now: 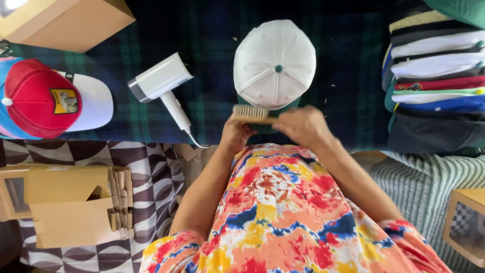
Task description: Brushing a baseball cap with a wooden brush to clean it.
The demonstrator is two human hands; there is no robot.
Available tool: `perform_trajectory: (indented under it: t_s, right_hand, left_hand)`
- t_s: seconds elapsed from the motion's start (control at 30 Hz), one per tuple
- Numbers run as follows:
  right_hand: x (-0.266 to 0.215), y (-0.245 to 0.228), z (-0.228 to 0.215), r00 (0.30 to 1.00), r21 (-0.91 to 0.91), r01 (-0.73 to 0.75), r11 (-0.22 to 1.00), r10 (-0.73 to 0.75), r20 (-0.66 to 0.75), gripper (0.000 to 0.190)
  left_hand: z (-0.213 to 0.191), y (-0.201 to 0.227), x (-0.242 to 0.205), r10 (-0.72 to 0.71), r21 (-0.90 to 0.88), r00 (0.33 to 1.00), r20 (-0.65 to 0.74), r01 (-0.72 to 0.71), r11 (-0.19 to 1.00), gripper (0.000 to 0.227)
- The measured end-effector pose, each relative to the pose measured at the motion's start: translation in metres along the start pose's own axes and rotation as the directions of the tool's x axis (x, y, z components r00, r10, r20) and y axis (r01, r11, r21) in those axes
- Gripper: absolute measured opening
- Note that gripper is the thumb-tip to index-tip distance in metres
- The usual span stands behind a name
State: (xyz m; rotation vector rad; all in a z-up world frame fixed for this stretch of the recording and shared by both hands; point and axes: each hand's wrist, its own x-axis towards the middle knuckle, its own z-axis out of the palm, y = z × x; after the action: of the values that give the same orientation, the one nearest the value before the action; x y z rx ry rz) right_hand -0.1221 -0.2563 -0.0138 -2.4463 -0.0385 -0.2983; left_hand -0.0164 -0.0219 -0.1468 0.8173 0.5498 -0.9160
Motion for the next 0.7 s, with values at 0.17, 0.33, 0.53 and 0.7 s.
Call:
perform_trajectory:
  t_s: [0.17, 0.33, 0.53, 0.7]
  right_hand:
    - [-0.033, 0.062, -0.067, 0.994, -0.273, -0.061, 0.960, 0.083, 0.068, 0.029]
    - [-0.078, 0.055, -0.077, 0.955, -0.204, -0.296, 0.933, 0.296, -0.031, 0.030]
    - [-0.016, 0.039, -0.020, 0.999, -0.042, -0.040, 0.998, 0.039, -0.037, 0.021]
    - [-0.071, 0.112, -0.091, 0.996, -0.192, -0.080, 0.978, 0.073, -0.046, 0.028]
  left_hand:
    - [-0.015, -0.014, 0.014, 0.018, 0.097, 1.000, 0.001, -0.018, 0.995, 0.018]
    - [0.006, 0.001, -0.011, 0.014, 0.117, 1.000, -0.006, -0.014, 0.993, 0.019]
    - [0.022, 0.012, -0.017, 0.020, 0.150, 1.000, 0.007, -0.021, 0.988, 0.020]
    - [0.005, 0.000, 0.000, 0.042, 0.162, 0.999, -0.023, -0.038, 0.986, 0.021]
